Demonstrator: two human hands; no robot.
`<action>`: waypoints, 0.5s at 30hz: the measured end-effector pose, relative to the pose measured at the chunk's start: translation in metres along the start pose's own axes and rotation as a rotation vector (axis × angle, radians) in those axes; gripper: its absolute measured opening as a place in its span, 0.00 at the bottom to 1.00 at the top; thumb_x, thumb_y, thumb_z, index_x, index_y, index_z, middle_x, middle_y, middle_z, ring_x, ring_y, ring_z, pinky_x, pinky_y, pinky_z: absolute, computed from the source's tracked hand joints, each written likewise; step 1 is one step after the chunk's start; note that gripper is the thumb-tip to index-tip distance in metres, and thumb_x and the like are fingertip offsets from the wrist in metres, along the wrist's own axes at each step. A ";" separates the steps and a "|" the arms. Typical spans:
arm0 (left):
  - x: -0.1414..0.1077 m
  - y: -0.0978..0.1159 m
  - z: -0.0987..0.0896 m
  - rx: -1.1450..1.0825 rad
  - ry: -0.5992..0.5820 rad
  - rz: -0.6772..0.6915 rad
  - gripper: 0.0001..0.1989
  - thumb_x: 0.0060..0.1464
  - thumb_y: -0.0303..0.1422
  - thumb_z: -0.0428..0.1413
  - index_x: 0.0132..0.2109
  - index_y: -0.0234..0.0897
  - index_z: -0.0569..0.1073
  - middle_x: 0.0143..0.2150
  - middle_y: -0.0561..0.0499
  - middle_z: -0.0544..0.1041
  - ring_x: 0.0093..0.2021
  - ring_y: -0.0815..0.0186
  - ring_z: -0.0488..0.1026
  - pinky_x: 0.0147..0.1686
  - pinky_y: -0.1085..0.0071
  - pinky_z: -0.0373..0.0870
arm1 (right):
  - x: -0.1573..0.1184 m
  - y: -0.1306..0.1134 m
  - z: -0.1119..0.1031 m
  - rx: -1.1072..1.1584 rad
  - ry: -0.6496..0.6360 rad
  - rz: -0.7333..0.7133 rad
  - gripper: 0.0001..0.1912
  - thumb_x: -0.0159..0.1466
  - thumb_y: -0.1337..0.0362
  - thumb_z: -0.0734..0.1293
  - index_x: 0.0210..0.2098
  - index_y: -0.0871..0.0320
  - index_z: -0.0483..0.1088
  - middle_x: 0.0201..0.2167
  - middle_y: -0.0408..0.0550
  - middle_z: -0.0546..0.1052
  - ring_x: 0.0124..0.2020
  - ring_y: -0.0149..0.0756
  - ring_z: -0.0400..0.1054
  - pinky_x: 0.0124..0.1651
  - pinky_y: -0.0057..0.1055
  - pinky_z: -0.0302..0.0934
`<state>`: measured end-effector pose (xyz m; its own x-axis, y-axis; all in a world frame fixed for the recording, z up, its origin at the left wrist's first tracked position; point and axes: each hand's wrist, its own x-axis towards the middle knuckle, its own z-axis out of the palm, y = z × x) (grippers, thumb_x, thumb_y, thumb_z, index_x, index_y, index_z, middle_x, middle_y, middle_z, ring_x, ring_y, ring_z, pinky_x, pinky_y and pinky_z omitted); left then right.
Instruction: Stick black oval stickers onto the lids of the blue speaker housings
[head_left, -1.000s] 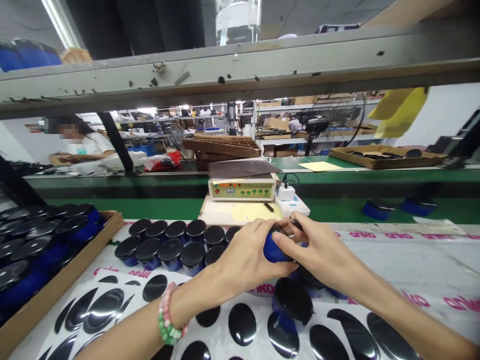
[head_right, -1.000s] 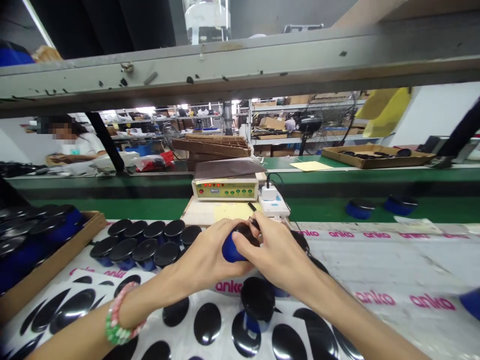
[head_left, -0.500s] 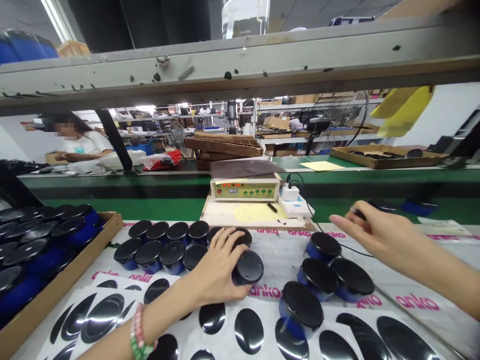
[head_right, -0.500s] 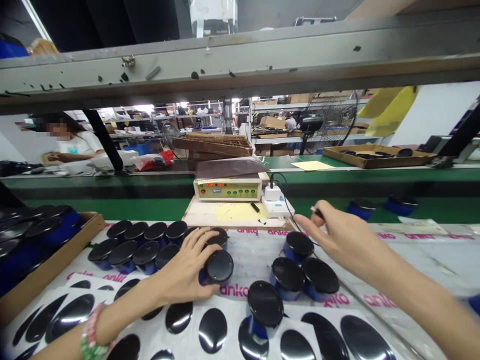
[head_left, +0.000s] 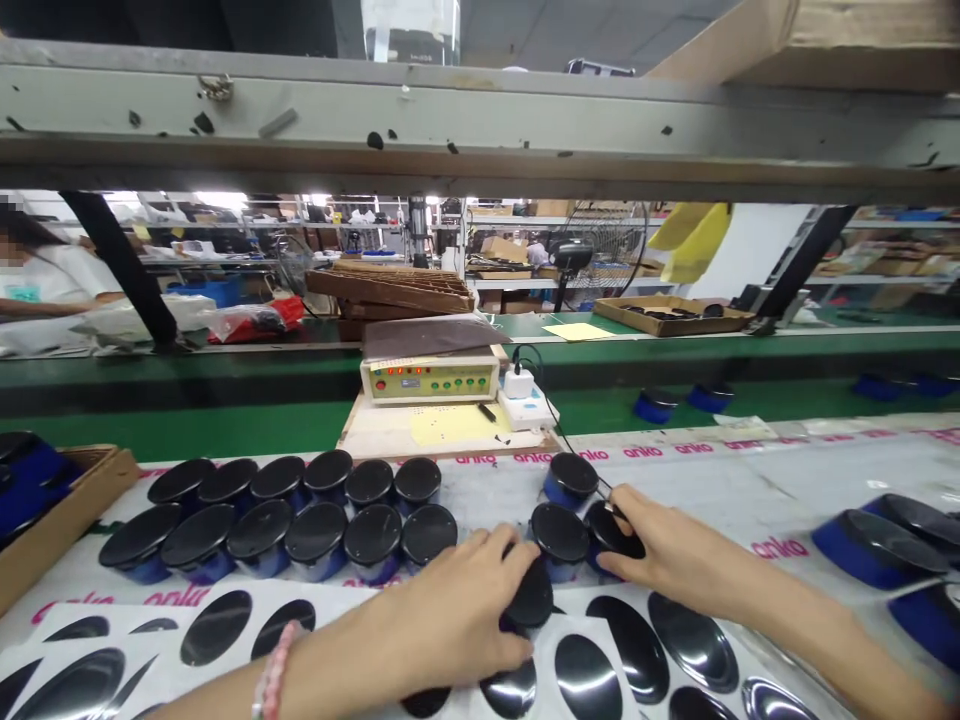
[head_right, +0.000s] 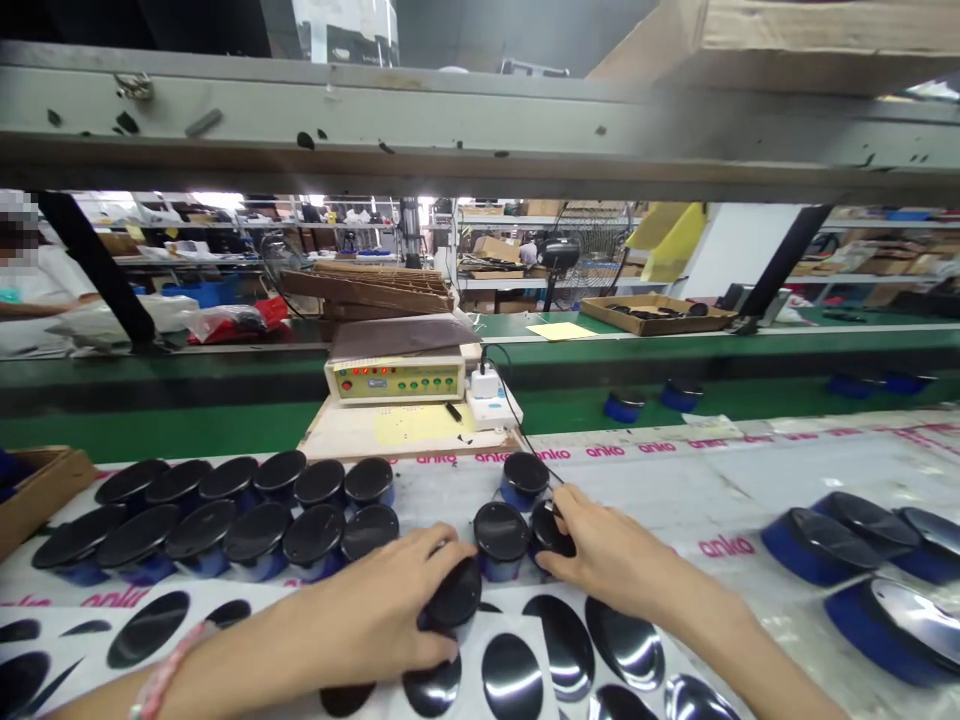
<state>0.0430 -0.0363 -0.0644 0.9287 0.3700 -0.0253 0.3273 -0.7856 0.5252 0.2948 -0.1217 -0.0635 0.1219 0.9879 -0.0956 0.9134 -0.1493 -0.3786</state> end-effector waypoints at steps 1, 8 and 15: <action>0.004 -0.002 -0.007 0.010 0.033 0.002 0.28 0.47 0.33 0.58 0.57 0.42 0.63 0.50 0.45 0.68 0.49 0.54 0.68 0.47 0.60 0.68 | -0.002 0.002 0.000 -0.016 -0.004 0.011 0.12 0.58 0.55 0.64 0.33 0.53 0.57 0.35 0.48 0.74 0.36 0.46 0.71 0.34 0.38 0.61; 0.077 -0.036 -0.032 0.070 0.220 -0.028 0.27 0.46 0.30 0.58 0.55 0.34 0.64 0.50 0.41 0.63 0.47 0.50 0.67 0.47 0.55 0.65 | -0.008 -0.003 0.001 -0.038 -0.008 0.034 0.12 0.58 0.54 0.62 0.33 0.53 0.55 0.37 0.49 0.74 0.36 0.47 0.70 0.34 0.38 0.59; 0.096 -0.035 -0.026 -0.061 0.306 0.066 0.28 0.44 0.31 0.61 0.54 0.40 0.64 0.49 0.47 0.62 0.49 0.58 0.67 0.51 0.64 0.65 | -0.003 0.004 0.000 -0.039 -0.029 0.069 0.11 0.57 0.56 0.62 0.34 0.53 0.56 0.37 0.48 0.74 0.38 0.48 0.70 0.34 0.36 0.59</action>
<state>0.1161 0.0402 -0.0629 0.8488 0.4587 0.2628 0.2483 -0.7849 0.5678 0.2985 -0.1255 -0.0650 0.1745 0.9735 -0.1475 0.9179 -0.2151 -0.3335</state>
